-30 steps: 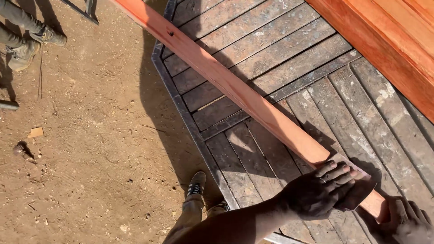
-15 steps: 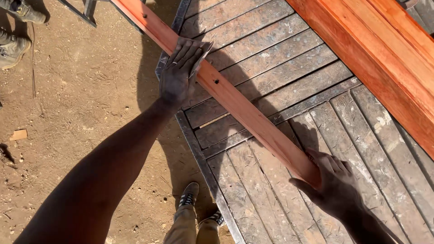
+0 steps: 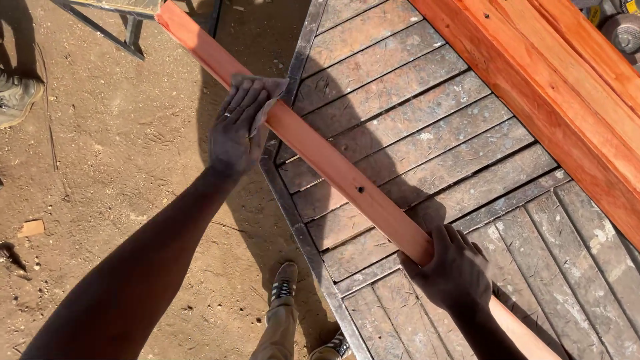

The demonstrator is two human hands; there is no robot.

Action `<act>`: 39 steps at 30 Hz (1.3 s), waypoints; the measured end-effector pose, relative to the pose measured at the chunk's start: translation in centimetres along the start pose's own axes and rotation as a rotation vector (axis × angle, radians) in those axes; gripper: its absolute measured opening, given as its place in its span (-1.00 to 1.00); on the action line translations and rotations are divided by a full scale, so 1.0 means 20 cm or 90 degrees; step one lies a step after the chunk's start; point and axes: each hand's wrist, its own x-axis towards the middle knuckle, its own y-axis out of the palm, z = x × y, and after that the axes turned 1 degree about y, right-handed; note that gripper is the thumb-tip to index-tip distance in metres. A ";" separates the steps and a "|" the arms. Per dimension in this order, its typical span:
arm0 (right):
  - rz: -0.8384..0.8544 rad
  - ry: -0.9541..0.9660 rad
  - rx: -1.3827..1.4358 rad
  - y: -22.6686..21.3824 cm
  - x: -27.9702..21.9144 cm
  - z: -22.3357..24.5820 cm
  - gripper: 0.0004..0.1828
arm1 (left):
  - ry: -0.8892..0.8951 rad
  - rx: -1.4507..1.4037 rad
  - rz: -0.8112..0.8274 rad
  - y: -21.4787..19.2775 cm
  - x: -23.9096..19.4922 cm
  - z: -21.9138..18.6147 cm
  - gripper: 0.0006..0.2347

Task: Sanding a wooden plank manually with sandpaper on a workbench

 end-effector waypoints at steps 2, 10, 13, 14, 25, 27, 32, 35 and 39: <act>-0.081 -0.049 -0.027 0.03 0.03 0.01 -0.40 | -0.084 0.075 -0.088 -0.01 0.06 0.12 -0.65; -0.090 0.001 -0.066 0.03 -0.03 0.02 -0.43 | 0.111 -0.253 0.065 0.14 -0.10 -0.59 -0.65; -0.086 0.041 -0.096 0.02 0.00 0.05 -0.39 | 0.116 -0.165 -0.023 -0.04 0.03 0.13 -0.62; -0.045 0.075 -0.120 0.01 -0.02 0.05 -0.36 | 0.050 -0.042 -0.071 -0.11 0.06 0.35 -0.59; -0.145 0.062 -0.125 0.05 -0.04 0.05 -0.41 | 0.150 -0.181 0.054 0.00 -0.02 -0.05 -0.69; -0.156 0.056 -0.125 0.05 -0.03 0.05 -0.40 | 0.176 -0.097 -0.071 -0.08 0.07 0.38 -0.69; -0.241 -0.020 -0.107 0.09 -0.02 0.05 -0.48 | -0.187 0.081 -0.209 -0.09 0.15 0.80 -0.63; -0.335 -0.123 -0.048 0.14 0.00 0.00 -0.53 | -0.066 -0.099 -0.097 -0.05 0.05 0.10 -0.51; -0.337 -0.090 -0.057 0.17 0.02 0.02 -0.52 | 0.087 -0.190 -0.068 -0.19 0.07 0.50 -0.69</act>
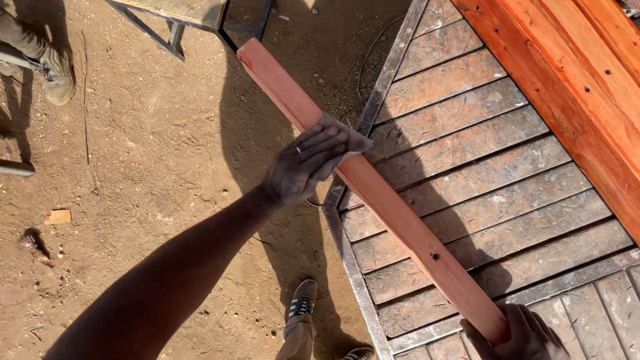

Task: Sanding a wooden plank manually with sandpaper on a workbench

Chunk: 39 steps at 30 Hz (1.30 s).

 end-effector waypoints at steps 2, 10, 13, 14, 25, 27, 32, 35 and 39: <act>0.028 0.008 0.000 -0.01 -0.02 -0.02 -0.50 | -0.071 0.202 -0.005 -0.11 -0.02 0.42 -0.61; -0.020 0.004 0.051 0.08 -0.03 -0.06 -0.58 | -0.200 0.162 -0.124 0.04 0.01 0.06 -0.64; -0.041 0.003 0.123 0.24 -0.07 -0.15 -0.58 | -0.147 0.182 -0.074 -0.09 0.01 0.28 -0.62; -0.040 0.015 0.155 0.29 -0.09 -0.18 -0.57 | -0.125 0.243 -0.099 -0.15 0.01 0.45 -0.62; -0.016 -0.010 0.072 0.09 -0.01 -0.05 -0.57 | -0.273 0.235 -0.239 0.01 -0.02 0.43 -0.67; 0.002 -0.004 0.065 0.06 -0.02 -0.02 -0.57 | -0.318 0.247 -0.241 -0.02 -0.02 0.55 -0.68; 0.034 0.006 0.015 0.20 -0.06 -0.15 -0.47 | -0.258 0.124 -0.284 0.33 0.02 -0.21 -0.73; -0.071 -0.058 0.041 0.23 -0.05 -0.18 -0.44 | -0.137 0.010 -0.025 0.17 -0.07 -0.19 -0.51; 0.041 0.050 0.003 0.15 -0.06 -0.10 -0.48 | -0.104 0.114 -0.017 -0.16 -0.03 0.33 -0.54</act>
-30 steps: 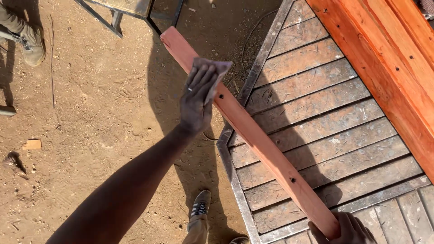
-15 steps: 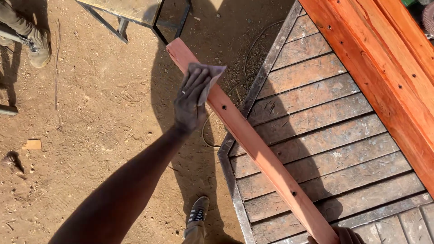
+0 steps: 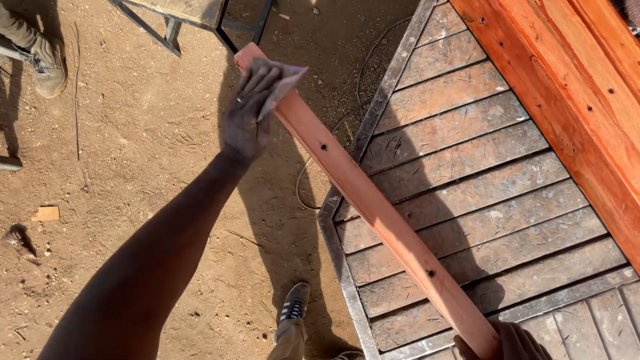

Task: Sanding a wooden plank manually with sandpaper on a workbench

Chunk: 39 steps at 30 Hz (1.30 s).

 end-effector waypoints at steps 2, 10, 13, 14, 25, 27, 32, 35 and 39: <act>-0.068 -0.072 0.051 -0.10 0.04 0.08 -0.55 | -0.085 0.151 -0.118 -0.03 0.06 0.16 -0.66; -0.075 -0.086 0.040 -0.12 0.04 0.07 -0.54 | 0.060 -0.024 0.038 0.14 -0.08 -0.47 -0.61; -0.080 -0.096 0.032 -0.16 0.07 0.10 -0.55 | -0.016 0.075 -0.011 -0.02 0.07 0.05 -0.65; -0.061 -0.087 0.024 -0.20 0.04 0.12 -0.58 | -0.139 0.158 -0.042 -0.07 0.11 0.20 -0.66; -0.040 -0.114 0.057 -0.22 0.04 0.15 -0.57 | 0.142 -0.115 0.068 0.42 -0.10 -1.03 -0.75; -0.048 -0.102 0.027 -0.23 0.07 0.08 -0.56 | 0.197 -0.042 -0.059 0.34 0.03 -0.78 -0.71; 0.045 -0.055 -0.021 -0.26 0.05 0.07 -0.53 | -0.027 -0.015 -0.059 0.45 0.02 -1.04 -0.45; 0.042 -0.029 -0.026 -0.28 0.05 0.12 -0.53 | 0.003 -0.137 0.070 0.57 -0.03 -1.59 -0.68; 0.089 -0.001 -0.027 -0.32 0.03 0.12 -0.53 | 0.111 -0.178 0.070 0.46 -0.02 -1.08 -0.79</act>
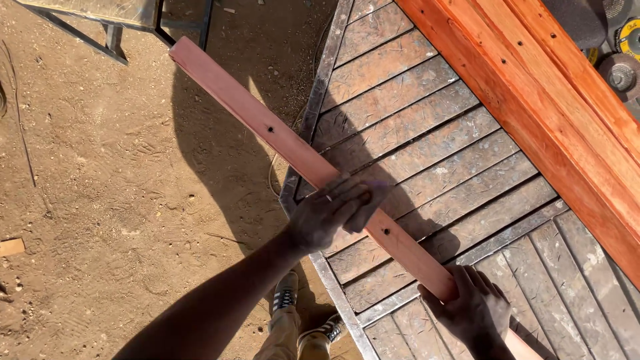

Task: Sanding a wooden plank manually with sandpaper on a workbench

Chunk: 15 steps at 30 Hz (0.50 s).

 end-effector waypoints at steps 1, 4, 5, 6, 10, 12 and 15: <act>0.002 0.002 -0.001 0.00 0.01 0.00 -0.53 | -0.025 0.074 -0.030 -0.15 0.01 0.20 -0.79; 0.024 0.018 -0.012 -0.01 0.03 -0.01 -0.52 | -0.064 0.213 -0.078 -0.52 0.04 0.66 -0.70; 0.042 0.022 -0.010 -0.01 0.03 0.00 -0.52 | -0.079 0.293 -0.090 -0.66 0.04 0.79 -0.64; 0.047 0.023 -0.010 0.00 0.04 0.01 -0.52 | -0.082 0.291 -0.086 -0.55 0.02 0.72 -0.64; 0.003 -0.005 0.012 0.00 0.06 -0.01 -0.55 | -0.120 0.215 -0.125 0.07 -0.12 0.19 -0.62; -0.017 -0.031 0.030 -0.01 0.02 -0.01 -0.56 | -0.117 0.113 -0.005 0.18 -0.10 -0.16 -0.48; -0.060 -0.066 0.036 0.00 0.05 -0.01 -0.56 | 0.033 0.115 0.066 0.07 0.02 -0.10 -0.66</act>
